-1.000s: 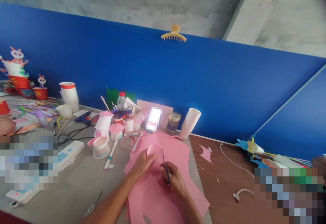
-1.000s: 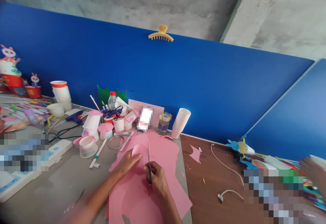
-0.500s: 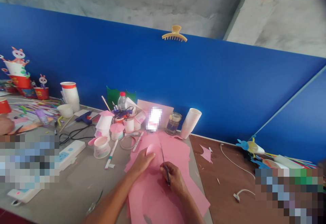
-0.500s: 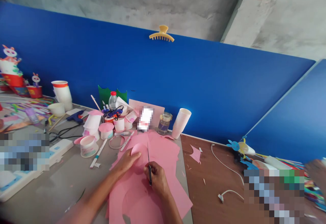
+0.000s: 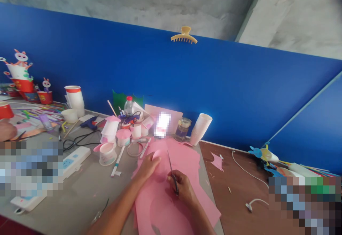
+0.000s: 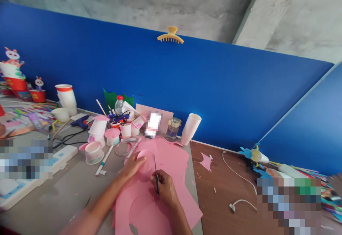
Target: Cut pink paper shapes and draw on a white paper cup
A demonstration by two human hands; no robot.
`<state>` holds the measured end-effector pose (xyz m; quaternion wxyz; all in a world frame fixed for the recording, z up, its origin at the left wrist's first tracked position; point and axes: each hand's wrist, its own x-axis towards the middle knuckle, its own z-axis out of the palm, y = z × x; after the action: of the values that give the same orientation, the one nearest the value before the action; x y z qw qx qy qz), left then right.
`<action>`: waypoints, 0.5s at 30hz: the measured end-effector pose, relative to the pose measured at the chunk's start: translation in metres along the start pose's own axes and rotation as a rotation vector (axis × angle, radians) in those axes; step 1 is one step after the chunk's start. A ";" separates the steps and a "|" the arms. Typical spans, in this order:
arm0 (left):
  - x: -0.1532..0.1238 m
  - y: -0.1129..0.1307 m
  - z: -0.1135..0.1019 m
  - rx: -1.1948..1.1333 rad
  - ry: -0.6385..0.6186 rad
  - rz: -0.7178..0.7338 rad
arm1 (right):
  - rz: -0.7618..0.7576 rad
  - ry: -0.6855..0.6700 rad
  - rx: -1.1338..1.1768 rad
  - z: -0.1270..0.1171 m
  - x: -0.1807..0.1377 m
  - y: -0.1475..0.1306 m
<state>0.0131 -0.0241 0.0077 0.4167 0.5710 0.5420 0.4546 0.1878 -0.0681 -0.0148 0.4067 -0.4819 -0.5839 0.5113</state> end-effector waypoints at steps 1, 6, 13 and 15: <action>0.000 0.000 0.000 -0.004 -0.003 -0.002 | 0.002 -0.001 0.007 0.000 0.000 0.000; 0.002 -0.003 -0.002 -0.041 0.004 -0.018 | 0.020 -0.002 0.024 0.000 0.000 0.004; 0.007 -0.011 -0.003 -0.049 0.038 -0.037 | 0.022 -0.017 0.075 0.002 0.000 0.006; 0.008 -0.011 -0.003 -0.046 0.059 -0.057 | 0.038 -0.029 0.095 0.003 0.000 0.006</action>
<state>0.0078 -0.0156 -0.0014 0.4267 0.5318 0.5594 0.4714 0.1859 -0.0688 -0.0215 0.4108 -0.4655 -0.5556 0.5530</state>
